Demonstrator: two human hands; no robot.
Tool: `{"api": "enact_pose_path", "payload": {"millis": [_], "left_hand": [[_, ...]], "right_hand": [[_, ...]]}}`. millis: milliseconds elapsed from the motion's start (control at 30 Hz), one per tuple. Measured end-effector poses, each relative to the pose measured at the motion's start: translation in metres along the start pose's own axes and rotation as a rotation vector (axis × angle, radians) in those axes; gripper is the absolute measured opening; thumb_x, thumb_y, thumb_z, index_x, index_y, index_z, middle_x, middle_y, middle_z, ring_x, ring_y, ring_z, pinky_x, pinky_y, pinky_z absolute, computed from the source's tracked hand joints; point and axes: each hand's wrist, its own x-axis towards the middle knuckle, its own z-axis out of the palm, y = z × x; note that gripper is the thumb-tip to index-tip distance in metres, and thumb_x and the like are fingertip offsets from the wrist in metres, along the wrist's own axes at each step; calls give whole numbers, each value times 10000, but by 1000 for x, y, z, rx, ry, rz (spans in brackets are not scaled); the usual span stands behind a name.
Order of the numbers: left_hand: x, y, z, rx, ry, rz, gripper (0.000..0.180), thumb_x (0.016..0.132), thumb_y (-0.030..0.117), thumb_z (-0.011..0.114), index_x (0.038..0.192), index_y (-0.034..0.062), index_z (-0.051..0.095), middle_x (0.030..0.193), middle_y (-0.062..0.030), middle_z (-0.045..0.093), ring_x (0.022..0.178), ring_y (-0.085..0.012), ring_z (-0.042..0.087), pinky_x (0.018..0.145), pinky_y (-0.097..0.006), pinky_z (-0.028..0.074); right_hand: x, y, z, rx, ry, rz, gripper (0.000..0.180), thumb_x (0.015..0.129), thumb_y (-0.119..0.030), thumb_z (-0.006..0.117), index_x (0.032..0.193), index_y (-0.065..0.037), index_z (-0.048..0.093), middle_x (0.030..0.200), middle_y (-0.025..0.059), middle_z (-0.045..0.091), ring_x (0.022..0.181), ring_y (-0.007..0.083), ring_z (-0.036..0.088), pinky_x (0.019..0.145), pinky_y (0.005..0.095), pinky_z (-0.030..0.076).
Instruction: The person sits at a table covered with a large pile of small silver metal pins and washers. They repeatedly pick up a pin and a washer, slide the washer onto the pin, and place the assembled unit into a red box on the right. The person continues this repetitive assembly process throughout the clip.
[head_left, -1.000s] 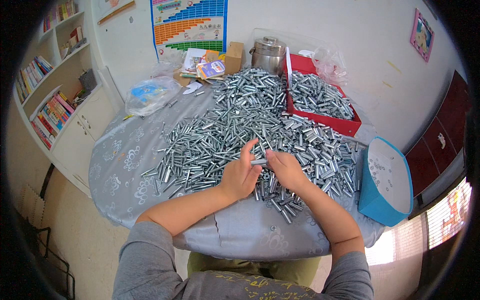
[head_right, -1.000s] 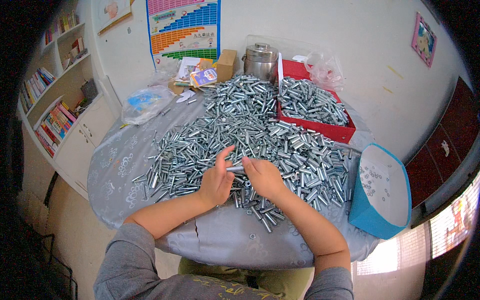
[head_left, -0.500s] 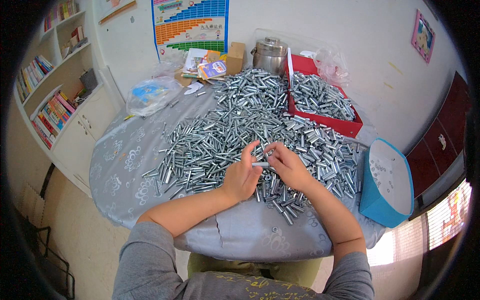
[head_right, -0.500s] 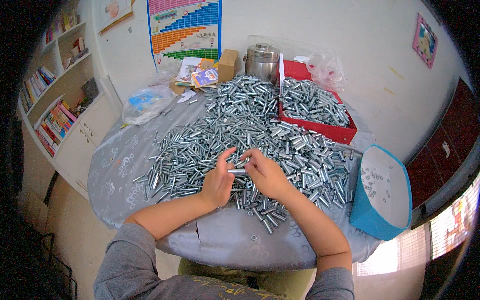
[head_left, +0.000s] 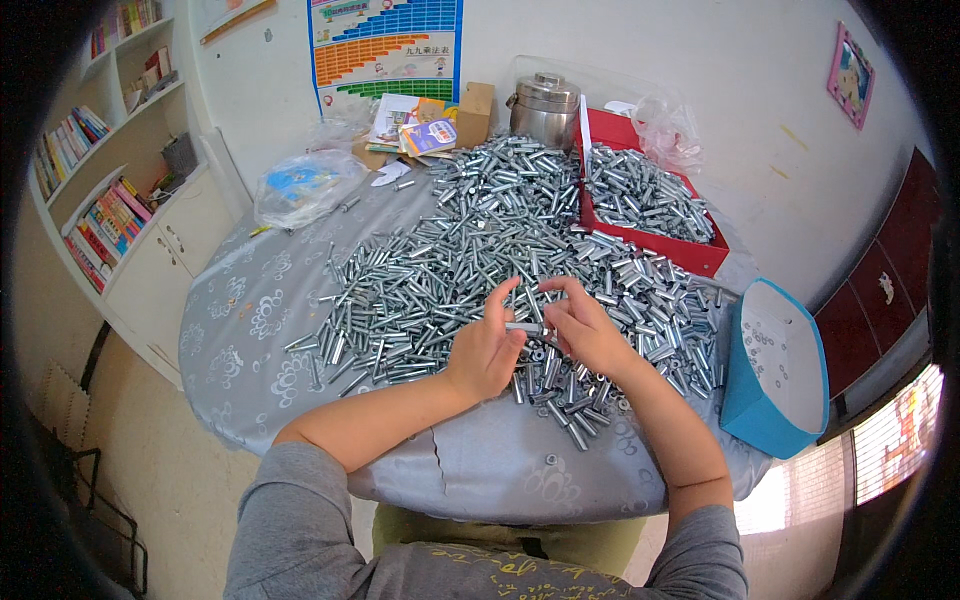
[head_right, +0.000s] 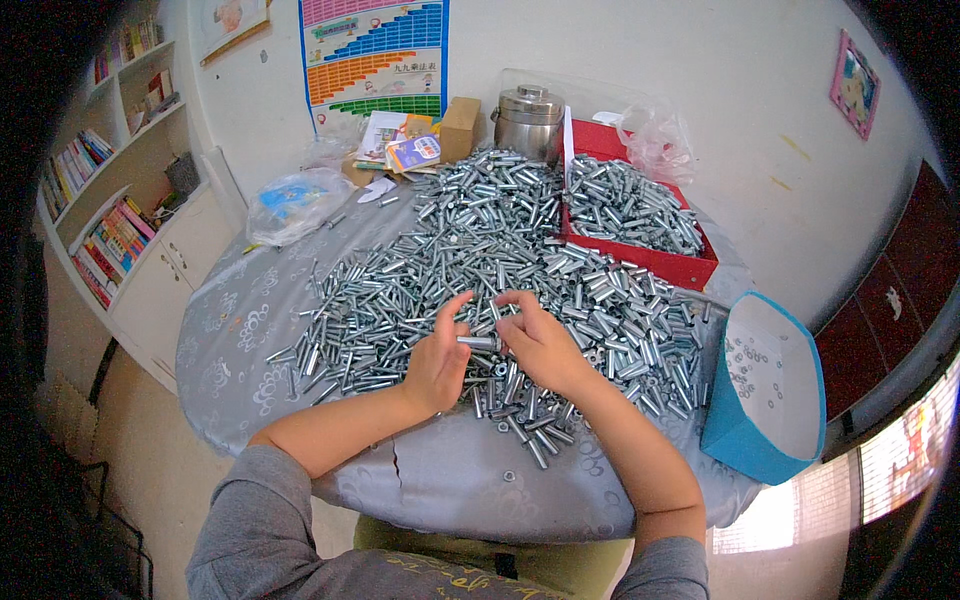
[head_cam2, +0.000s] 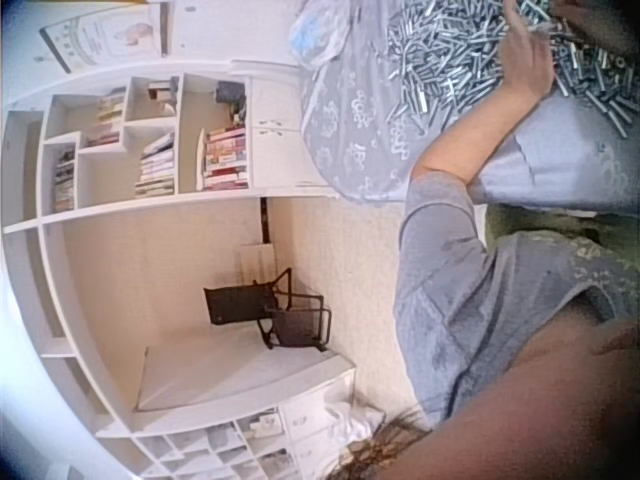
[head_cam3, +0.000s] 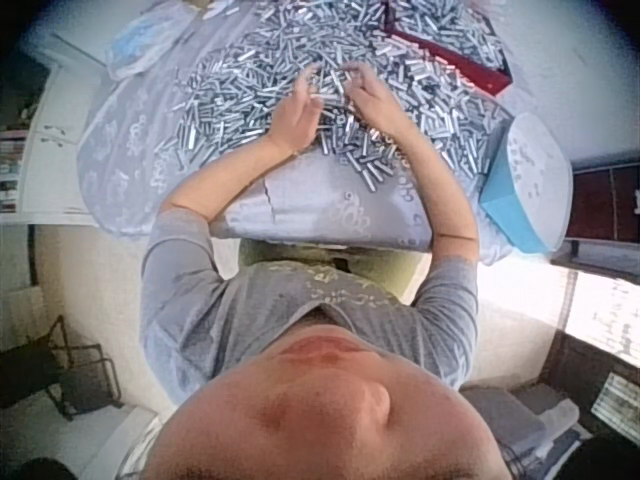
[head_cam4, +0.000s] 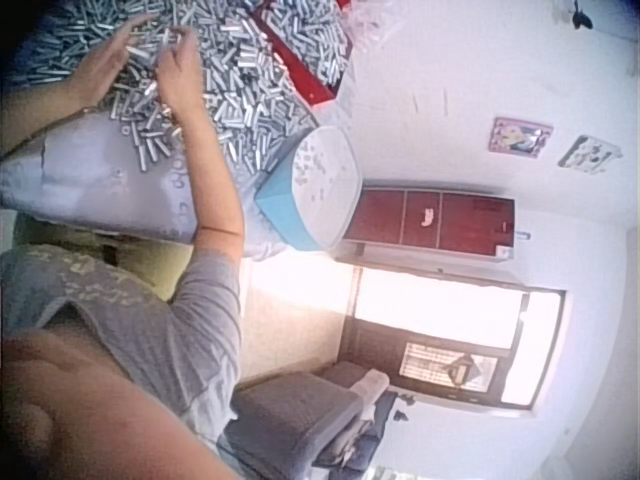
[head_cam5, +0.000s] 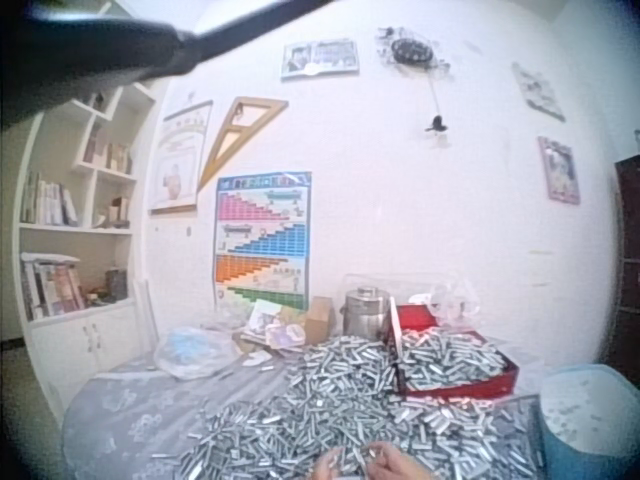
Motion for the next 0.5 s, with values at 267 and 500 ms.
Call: {"api": "enact_pose_path", "payload": {"millis": [267, 500], "left_hand": [[0, -1, 1, -5, -16, 1, 658, 923, 460, 319, 1320, -49, 195, 670, -85, 549, 545, -292, 542, 477, -375, 381], [1, 0, 2, -14, -24, -4, 655, 924, 467, 310, 1325, -37, 196, 683, -86, 558, 563, -291, 553, 493, -369, 394]], "right_hand": [[1, 10, 1, -139, 67, -167, 308, 858, -120, 479, 1148, -21, 447, 699, 33, 515, 625, 99, 494, 562, 258, 402], [0, 9, -3, -29, -66, -39, 330, 839, -106, 464, 1158, -20, 448, 695, 31, 498, 630, 95, 485, 565, 256, 395]]}}
